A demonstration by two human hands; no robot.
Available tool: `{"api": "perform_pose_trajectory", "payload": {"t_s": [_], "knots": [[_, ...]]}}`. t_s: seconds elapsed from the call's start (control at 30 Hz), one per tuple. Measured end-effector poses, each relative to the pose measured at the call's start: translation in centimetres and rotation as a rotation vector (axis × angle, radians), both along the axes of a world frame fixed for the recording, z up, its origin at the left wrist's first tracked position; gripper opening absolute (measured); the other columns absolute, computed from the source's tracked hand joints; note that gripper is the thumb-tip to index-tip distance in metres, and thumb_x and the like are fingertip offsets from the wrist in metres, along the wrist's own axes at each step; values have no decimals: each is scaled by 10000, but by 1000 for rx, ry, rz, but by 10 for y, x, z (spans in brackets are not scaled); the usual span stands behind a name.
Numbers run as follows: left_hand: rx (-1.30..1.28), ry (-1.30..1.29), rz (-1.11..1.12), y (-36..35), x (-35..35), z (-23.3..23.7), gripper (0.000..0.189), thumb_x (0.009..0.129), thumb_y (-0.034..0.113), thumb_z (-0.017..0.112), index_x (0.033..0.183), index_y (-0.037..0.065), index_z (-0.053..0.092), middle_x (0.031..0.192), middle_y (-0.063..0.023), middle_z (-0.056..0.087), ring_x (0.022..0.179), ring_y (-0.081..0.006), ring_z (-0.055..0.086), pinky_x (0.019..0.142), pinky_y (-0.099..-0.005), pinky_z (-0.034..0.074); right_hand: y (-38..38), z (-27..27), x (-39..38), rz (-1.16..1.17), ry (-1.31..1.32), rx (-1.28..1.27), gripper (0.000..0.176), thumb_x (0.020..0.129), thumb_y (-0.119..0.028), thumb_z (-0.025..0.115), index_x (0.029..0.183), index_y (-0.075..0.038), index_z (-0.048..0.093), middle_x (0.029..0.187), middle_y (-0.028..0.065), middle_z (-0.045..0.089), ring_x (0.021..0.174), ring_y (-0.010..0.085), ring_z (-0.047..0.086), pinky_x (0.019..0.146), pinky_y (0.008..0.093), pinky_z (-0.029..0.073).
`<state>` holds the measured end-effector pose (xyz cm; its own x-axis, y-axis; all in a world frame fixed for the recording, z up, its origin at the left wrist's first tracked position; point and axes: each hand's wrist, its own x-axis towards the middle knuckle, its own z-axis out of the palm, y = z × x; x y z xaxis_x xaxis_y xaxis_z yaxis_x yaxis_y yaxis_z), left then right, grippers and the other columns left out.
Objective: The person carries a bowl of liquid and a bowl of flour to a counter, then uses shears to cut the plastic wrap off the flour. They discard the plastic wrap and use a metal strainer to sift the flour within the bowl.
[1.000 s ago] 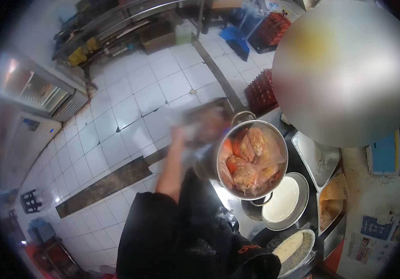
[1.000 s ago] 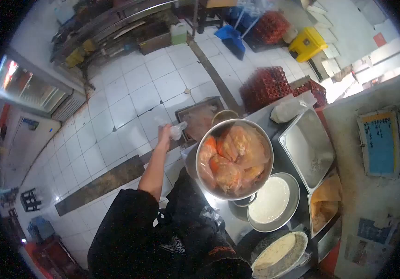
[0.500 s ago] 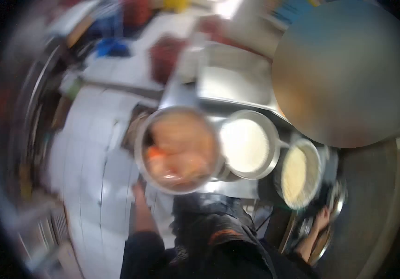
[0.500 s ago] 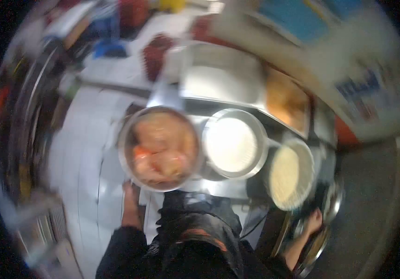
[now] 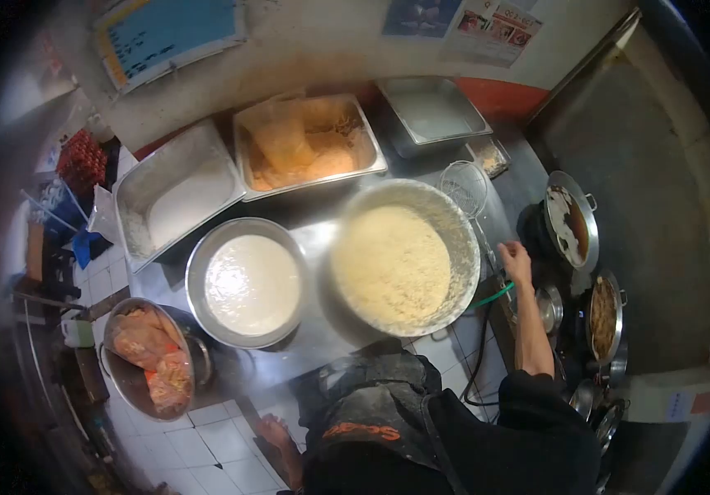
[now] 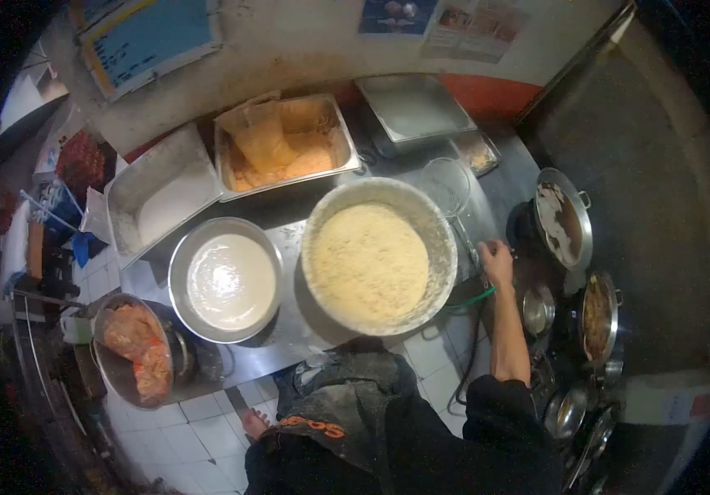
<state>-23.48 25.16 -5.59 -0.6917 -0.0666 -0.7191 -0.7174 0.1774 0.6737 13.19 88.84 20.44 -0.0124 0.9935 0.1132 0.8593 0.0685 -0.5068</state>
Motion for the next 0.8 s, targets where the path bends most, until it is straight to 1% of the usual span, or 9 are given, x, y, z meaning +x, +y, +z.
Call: {"api": "perform_pose_trajectory", "payload": {"t_s": [0.07,0.1,0.17,0.27,0.4,0.47,0.53,0.7,0.8], "knots": [[-64,370,-19,51,26,55,163,948,184,526,988,36,583,734,-58,566,533,-144,500,446,-257,403,38,-33,1,37,-2,-85,506,856,-375,689,1143,37,622,989,153,698,931,236,663,838,339,509],[-242,475,-33,73,32,69,299,957,326,568,820,60,551,584,18,451,490,-78,430,422,-251,345,49,-46,-9,2,7,-142,549,861,-403,682,1170,44,601,959,157,698,880,227,667,811,333,515],[-115,653,-70,116,41,98,244,972,248,558,831,48,556,603,24,452,514,-59,397,454,-234,324,70,-59,-39,-4,34,-199,592,866,-430,674,1197,52,580,929,161,698,829,218,672,784,327,522],[-170,860,-299,172,56,149,193,977,196,552,863,40,563,671,16,486,572,-56,417,507,-225,342,92,-69,-64,-42,290,-386,637,867,-459,654,1271,8,496,715,128,625,507,181,604,489,321,486],[37,570,-459,255,66,256,179,987,190,526,1038,25,573,791,-31,575,668,-97,535,586,-226,430,120,-70,-56,-16,681,-659,509,902,-245,576,1353,-91,400,590,64,542,441,161,534,380,292,390],[125,564,-487,270,64,261,199,975,173,545,1089,11,557,810,-40,589,682,-100,558,595,-227,451,105,-46,-51,-46,866,-441,514,902,-126,530,1382,-101,346,635,74,572,434,139,517,377,253,373],[224,554,-514,285,61,264,241,962,157,565,1139,-4,541,829,-50,602,696,-103,581,603,-228,473,93,-11,-38,32,769,-132,535,900,-60,511,1402,-104,333,691,84,601,439,107,489,376,225,354],[333,303,-699,313,54,280,527,968,223,558,1412,62,323,1063,-124,576,794,-171,643,673,-293,551,15,117,-62,72,577,-153,504,942,-161,566,1404,-134,365,829,90,621,454,38,407,397,192,295],[347,252,-787,327,53,280,618,960,200,569,1468,90,234,1183,-171,562,864,-199,660,685,-308,563,-24,131,-91,237,459,-224,491,929,-183,594,1373,-124,393,894,111,637,495,72,480,426,220,364]]}}
